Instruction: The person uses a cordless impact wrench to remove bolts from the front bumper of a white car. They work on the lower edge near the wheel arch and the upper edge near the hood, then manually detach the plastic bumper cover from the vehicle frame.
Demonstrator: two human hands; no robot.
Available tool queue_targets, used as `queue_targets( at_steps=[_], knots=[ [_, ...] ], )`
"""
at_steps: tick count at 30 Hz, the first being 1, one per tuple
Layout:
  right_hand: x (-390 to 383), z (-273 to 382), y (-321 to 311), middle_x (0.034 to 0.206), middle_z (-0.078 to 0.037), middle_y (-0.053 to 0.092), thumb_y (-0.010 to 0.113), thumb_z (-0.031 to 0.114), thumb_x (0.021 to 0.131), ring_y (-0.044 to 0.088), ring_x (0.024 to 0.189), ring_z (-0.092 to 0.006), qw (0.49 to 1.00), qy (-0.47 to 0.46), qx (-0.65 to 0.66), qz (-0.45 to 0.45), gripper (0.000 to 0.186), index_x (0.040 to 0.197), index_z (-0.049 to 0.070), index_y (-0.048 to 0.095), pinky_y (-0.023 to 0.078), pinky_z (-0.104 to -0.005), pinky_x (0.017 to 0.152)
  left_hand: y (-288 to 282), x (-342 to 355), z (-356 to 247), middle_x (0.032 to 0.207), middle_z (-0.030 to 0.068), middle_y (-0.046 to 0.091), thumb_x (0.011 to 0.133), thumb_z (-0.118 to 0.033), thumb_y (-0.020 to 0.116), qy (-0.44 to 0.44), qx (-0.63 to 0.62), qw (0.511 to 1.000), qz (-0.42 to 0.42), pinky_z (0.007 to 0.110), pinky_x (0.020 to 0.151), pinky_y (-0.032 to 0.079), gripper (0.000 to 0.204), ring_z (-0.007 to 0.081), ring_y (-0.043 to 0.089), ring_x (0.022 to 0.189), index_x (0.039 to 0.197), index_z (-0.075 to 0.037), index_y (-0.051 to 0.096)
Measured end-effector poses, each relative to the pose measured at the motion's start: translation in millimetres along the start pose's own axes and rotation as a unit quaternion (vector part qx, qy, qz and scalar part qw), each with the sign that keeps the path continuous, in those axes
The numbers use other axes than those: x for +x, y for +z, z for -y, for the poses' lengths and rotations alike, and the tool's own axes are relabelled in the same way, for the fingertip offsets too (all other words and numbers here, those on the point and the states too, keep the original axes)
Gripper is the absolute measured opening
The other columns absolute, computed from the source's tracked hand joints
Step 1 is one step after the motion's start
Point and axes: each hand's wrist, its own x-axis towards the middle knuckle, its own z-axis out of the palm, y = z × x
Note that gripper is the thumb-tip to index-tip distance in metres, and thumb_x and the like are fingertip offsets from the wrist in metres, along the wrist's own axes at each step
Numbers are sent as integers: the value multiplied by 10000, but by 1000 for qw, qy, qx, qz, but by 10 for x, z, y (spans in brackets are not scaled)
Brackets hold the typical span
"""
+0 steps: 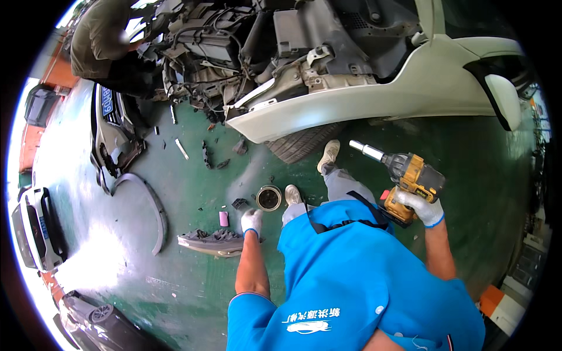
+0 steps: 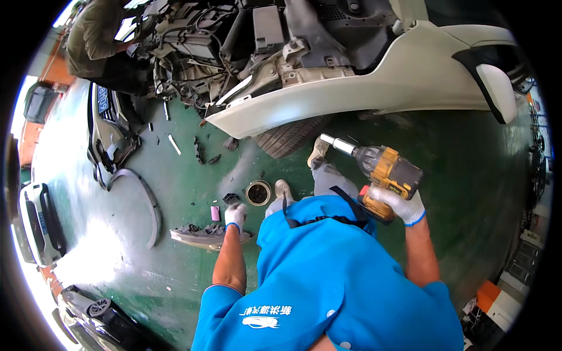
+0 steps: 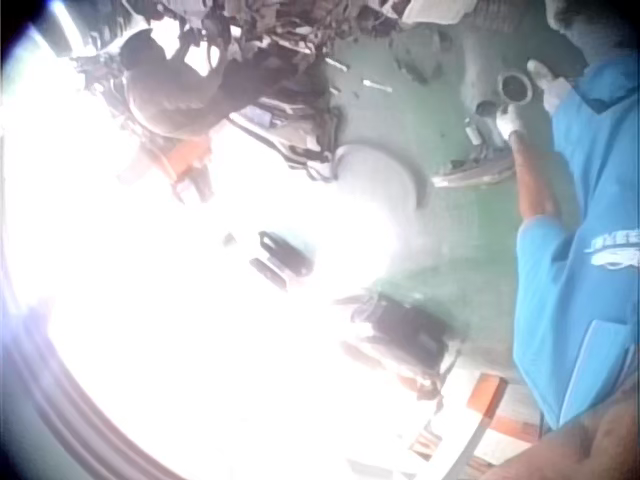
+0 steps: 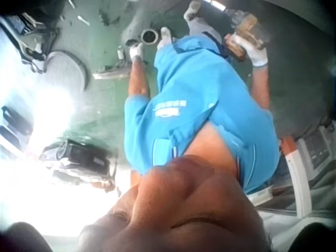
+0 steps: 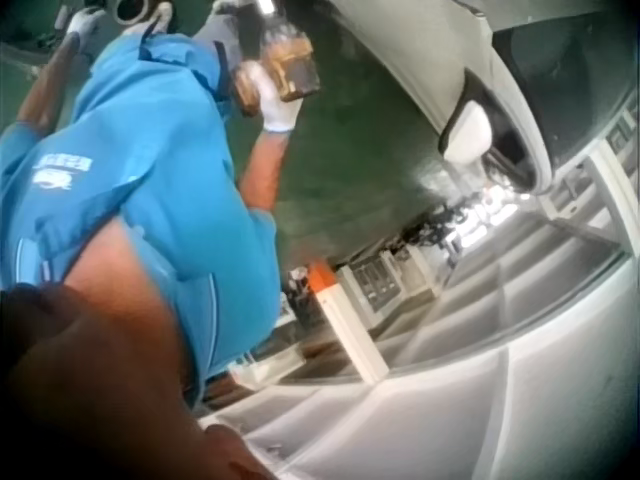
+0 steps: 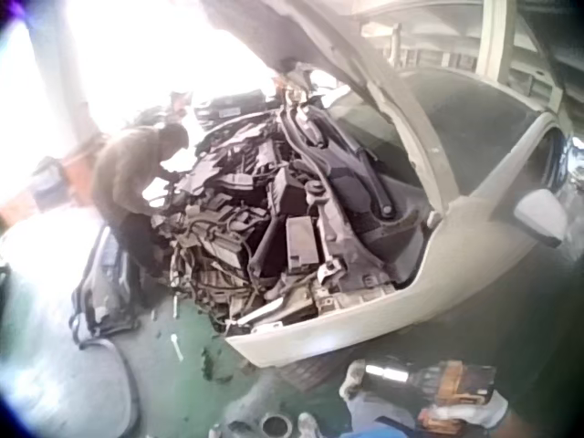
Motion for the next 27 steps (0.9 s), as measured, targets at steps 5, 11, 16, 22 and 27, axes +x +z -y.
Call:
queue_targets(
  at_steps=[5, 11, 16, 22, 27],
  knots=[
    [-48, 92, 40, 1097, -84, 728, 821, 51, 800, 713, 989, -194, 1000, -18, -5, -24, 504, 1273, 10, 651, 602, -379, 868, 251, -322, -2222, 1068, 55, 671, 979, -434, 680, 160, -189, 968, -46, 280, 649, 486, 580, 119, 564, 786, 1360, -1, 617],
    [-90, 104, 103, 1069, -113, 746, 829, 56, 801, 740, 932, -203, 999, -35, 23, -30, 475, 1242, -12, 666, 613, -358, 847, 233, 2, -3815, 1057, 81, 676, 984, -506, 649, 246, -210, 943, -73, 343, 767, 510, 596, 160, 593, 868, 1256, 24, 655],
    [-68, -121, 47, 1009, -108, 758, 873, 116, 793, 753, 892, -198, 996, -12, 76, -42, 498, 1229, 6, 657, 616, -369, 818, 323, 616, -3874, 1027, 122, 714, 926, -330, 682, 205, -334, 920, 15, 388, 771, 553, 396, 224, 667, 847, 1120, 13, 721],
    [-209, -452, -16, 1043, -117, 762, 885, 130, 769, 738, 928, -190, 993, -22, 71, -96, 536, 1242, 11, 663, 599, -363, 857, 629, 422, -3927, 913, 123, 708, 922, -289, 582, 241, -271, 932, -23, 384, 744, 525, 348, 228, 649, 800, 980, 19, 734],
    [-229, -328, -54, 1189, -138, 726, 915, 203, 747, 683, 1085, -226, 993, -14, 40, -108, 599, 1256, 14, 661, 555, -374, 970, 332, 945, -3889, 1000, 124, 708, 958, -322, 596, 189, -262, 946, -16, 383, 790, 526, 385, 229, 654, 885, 1044, 28, 732]
  ],
)
